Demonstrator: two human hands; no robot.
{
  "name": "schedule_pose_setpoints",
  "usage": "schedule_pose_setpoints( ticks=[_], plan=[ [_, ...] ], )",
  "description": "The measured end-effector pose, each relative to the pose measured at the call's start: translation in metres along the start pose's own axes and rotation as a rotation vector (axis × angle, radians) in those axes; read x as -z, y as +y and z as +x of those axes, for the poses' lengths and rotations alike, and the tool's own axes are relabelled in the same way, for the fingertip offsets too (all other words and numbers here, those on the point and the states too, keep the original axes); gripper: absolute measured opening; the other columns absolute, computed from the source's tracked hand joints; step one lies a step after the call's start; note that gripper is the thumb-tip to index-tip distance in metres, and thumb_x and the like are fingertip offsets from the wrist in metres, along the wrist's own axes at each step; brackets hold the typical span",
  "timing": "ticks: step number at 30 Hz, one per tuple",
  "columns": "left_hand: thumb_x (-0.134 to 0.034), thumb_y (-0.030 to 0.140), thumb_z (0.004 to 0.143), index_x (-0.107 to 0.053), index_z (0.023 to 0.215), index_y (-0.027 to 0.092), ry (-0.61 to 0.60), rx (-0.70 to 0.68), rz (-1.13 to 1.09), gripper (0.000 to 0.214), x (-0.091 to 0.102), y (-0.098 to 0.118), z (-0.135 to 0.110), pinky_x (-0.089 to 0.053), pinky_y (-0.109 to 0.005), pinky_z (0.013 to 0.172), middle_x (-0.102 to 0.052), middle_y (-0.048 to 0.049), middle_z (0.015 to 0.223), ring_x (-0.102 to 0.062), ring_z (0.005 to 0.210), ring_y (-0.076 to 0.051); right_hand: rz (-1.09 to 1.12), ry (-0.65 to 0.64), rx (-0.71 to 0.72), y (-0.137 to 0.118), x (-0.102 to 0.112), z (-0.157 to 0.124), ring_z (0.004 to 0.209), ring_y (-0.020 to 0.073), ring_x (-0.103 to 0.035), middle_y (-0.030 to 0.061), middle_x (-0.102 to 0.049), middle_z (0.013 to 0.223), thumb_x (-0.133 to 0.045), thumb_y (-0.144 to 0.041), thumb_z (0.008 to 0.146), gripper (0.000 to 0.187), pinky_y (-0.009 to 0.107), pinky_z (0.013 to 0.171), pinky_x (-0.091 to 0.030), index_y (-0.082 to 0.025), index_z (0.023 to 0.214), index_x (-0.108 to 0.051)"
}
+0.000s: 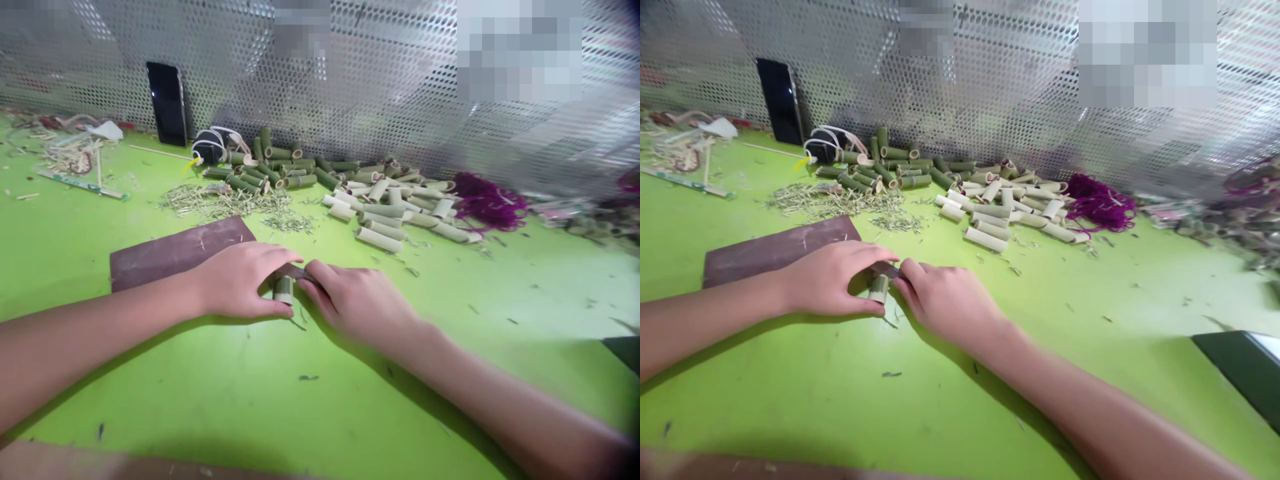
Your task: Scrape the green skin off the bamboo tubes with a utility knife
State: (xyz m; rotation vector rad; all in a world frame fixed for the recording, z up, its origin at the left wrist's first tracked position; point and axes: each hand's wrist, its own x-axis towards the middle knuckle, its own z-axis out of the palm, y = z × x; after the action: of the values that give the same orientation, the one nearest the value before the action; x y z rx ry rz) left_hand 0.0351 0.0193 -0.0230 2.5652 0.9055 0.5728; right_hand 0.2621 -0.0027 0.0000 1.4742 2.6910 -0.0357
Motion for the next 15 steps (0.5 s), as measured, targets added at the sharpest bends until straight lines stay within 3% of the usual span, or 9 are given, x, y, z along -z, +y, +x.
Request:
schedule_pose_setpoints(
  ticks=[6,12,15],
  plan=[
    [-0.073,0.057,0.087,-0.065,0.123,0.015,0.002,-0.041,0.046,0.056,-0.0019,-0.0022,0.0026,-0.056,-0.043,0.095,-0.073,-0.0143,0.124,-0.07,0.112,-0.031,0.072,-0.043,-0.004,0.0,0.0038,-0.0008,0.049,0.015,-0.05,0.0016,-0.065,0.066,-0.038,-0.039,0.109,0.033,0.028,0.052,-0.026,-0.019,0.097,-0.061],
    [-0.07,0.056,0.09,-0.062,0.122,0.015,0.005,-0.08,0.074,0.053,-0.0019,-0.0035,0.0022,-0.055,-0.044,0.096,-0.071,-0.014,0.122,-0.068,0.111,-0.031,0.135,-0.059,0.019,0.0029,0.0065,0.0014,0.048,0.0134,-0.048,0.0004,-0.063,0.065,-0.044,-0.037,0.108,0.028,0.027,0.052,-0.025,-0.02,0.094,-0.06],
    [-0.069,0.053,0.091,-0.065,0.11,0.017,-0.003,-0.089,0.088,0.041,-0.0014,-0.0019,0.0012,-0.055,-0.042,0.09,-0.07,-0.0129,0.114,-0.067,0.108,-0.031,0.23,-0.107,0.067,0.0041,0.0076,-0.0027,0.05,0.0128,-0.05,0.0004,-0.065,0.067,-0.044,-0.037,0.108,0.028,0.027,0.052,-0.027,-0.021,0.091,-0.06]
  ],
)
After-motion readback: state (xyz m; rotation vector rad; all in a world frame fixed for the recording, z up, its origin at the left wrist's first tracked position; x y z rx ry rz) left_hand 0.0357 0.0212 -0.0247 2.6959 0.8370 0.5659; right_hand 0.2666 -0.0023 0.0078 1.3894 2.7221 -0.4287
